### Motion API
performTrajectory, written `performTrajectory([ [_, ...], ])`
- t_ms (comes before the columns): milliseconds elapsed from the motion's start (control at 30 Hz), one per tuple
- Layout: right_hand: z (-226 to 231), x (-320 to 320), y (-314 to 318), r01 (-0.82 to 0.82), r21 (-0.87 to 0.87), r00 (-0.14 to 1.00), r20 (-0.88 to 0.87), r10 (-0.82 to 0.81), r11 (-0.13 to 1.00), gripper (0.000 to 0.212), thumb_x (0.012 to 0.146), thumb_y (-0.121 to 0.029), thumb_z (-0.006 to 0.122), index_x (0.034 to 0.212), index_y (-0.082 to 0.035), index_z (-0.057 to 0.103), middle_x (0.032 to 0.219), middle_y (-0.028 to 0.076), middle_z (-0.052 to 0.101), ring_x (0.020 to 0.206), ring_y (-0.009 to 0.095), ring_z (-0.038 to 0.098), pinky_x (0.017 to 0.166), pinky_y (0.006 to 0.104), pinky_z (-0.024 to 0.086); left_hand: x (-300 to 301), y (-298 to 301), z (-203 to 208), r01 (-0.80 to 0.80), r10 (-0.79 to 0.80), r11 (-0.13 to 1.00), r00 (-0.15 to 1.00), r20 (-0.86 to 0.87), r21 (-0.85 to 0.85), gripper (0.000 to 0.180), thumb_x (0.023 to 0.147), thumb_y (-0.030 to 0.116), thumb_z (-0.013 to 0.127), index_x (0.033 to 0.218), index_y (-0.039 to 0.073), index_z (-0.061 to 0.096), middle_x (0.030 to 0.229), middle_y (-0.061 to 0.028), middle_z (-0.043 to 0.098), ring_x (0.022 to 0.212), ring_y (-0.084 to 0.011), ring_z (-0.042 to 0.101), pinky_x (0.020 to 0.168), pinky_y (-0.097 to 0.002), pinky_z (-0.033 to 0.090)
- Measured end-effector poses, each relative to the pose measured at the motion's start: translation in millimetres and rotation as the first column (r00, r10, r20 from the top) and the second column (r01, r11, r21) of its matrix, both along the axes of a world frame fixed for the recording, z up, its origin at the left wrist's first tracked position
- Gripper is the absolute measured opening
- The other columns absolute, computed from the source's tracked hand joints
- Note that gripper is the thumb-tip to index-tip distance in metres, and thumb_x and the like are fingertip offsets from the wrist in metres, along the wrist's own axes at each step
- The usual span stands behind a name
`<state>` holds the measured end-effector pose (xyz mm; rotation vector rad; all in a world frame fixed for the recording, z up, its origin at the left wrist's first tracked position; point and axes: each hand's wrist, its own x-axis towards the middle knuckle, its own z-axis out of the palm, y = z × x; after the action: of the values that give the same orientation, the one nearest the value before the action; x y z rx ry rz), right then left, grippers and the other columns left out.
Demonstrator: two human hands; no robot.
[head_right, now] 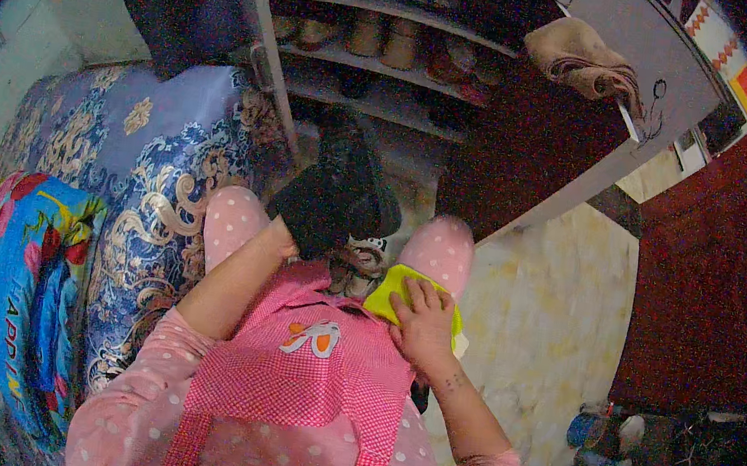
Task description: The person sits on the floor in front of an open shoe cabinet and wipes several pairs of shoes with a yellow cloth. They handle a beige flat, a black boot, and a white flat with a panda design, wiping each one and returning them to the cabinet.
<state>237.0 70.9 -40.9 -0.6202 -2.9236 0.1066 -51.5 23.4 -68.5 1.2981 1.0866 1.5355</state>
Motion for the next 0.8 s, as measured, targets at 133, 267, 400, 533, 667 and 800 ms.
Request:
performTrajectory([
  [133, -7, -3, 21, 0.116, -0.168, 0.949, -0.271, -0.159, 0.979, 0.031, 0.075, -0.015, 0.065, 0.104, -0.008, 0.060, 0.110, 0.009, 0.059, 0.106, 0.028, 0.052, 0.089, 0.0423, 0.039, -6, -8, -18, 0.206, -0.125, 0.976, 0.785, 0.606, -0.065, 0.045, 0.094, 0.014, 0.048, 0.138, 0.010, 0.039, 0.137, -0.0048, 0.046, 0.120, -0.0214, 0.049, 0.102, -0.0339, 0.041],
  [267, 15, -24, 45, 0.000, -0.884, 0.427, -0.423, -0.799, 0.468, 0.027, 0.089, -0.013, 0.055, 0.115, -0.003, 0.056, 0.107, 0.007, 0.061, 0.099, 0.019, 0.056, 0.087, 0.0310, 0.043, 6, -15, 12, 0.291, -0.135, 0.955, 0.588, 0.797, -0.054, 0.045, 0.095, 0.013, 0.046, 0.139, 0.010, 0.037, 0.138, -0.0045, 0.045, 0.122, -0.0204, 0.047, 0.105, -0.0332, 0.037],
  [400, 53, -63, 30, -0.030, -0.693, 0.564, -0.607, -0.560, 0.720, 0.027, 0.092, -0.014, 0.053, 0.117, -0.003, 0.055, 0.105, 0.004, 0.061, 0.093, 0.013, 0.056, 0.081, 0.0273, 0.045, 19, -12, 49, -0.051, 0.060, 0.998, 0.947, -0.315, 0.035, 0.034, 0.087, 0.015, 0.058, 0.120, 0.009, 0.051, 0.119, -0.0047, 0.056, 0.104, -0.0202, 0.055, 0.093, -0.0322, 0.044],
  [533, 76, -107, -9, -0.190, -0.859, 0.687, -0.461, -0.561, 0.475, 0.028, 0.085, -0.013, 0.066, 0.110, -0.002, 0.058, 0.097, 0.004, 0.064, 0.086, 0.012, 0.059, 0.074, 0.0271, 0.047, 27, -10, 64, -0.171, 0.182, 0.982, 0.756, -0.629, 0.078, 0.031, 0.080, 0.014, 0.067, 0.108, 0.008, 0.057, 0.103, -0.0035, 0.061, 0.094, -0.0182, 0.058, 0.084, -0.0306, 0.048],
  [667, 65, -116, -8, -0.231, -0.859, 0.704, -0.471, -0.531, 0.457, 0.029, 0.080, -0.009, 0.071, 0.106, -0.001, 0.059, 0.092, 0.004, 0.066, 0.083, 0.011, 0.060, 0.073, 0.0266, 0.048, 30, -16, 76, -0.199, 0.162, 0.980, 0.761, -0.628, 0.012, 0.031, 0.080, 0.010, 0.066, 0.109, 0.008, 0.055, 0.100, -0.0036, 0.060, 0.094, -0.0151, 0.057, 0.084, -0.0286, 0.047],
  [800, 53, -120, 10, -0.345, -0.872, 0.626, -0.489, -0.607, 0.347, 0.022, 0.080, -0.005, 0.069, 0.101, -0.002, 0.062, 0.093, 0.001, 0.065, 0.083, 0.009, 0.059, 0.073, 0.0243, 0.046, 54, -14, 94, -0.163, 0.175, 0.977, 0.981, 0.081, -0.138, 0.026, 0.081, 0.013, 0.063, 0.105, 0.007, 0.055, 0.093, -0.0055, 0.058, 0.090, -0.0168, 0.055, 0.079, -0.0294, 0.046],
])
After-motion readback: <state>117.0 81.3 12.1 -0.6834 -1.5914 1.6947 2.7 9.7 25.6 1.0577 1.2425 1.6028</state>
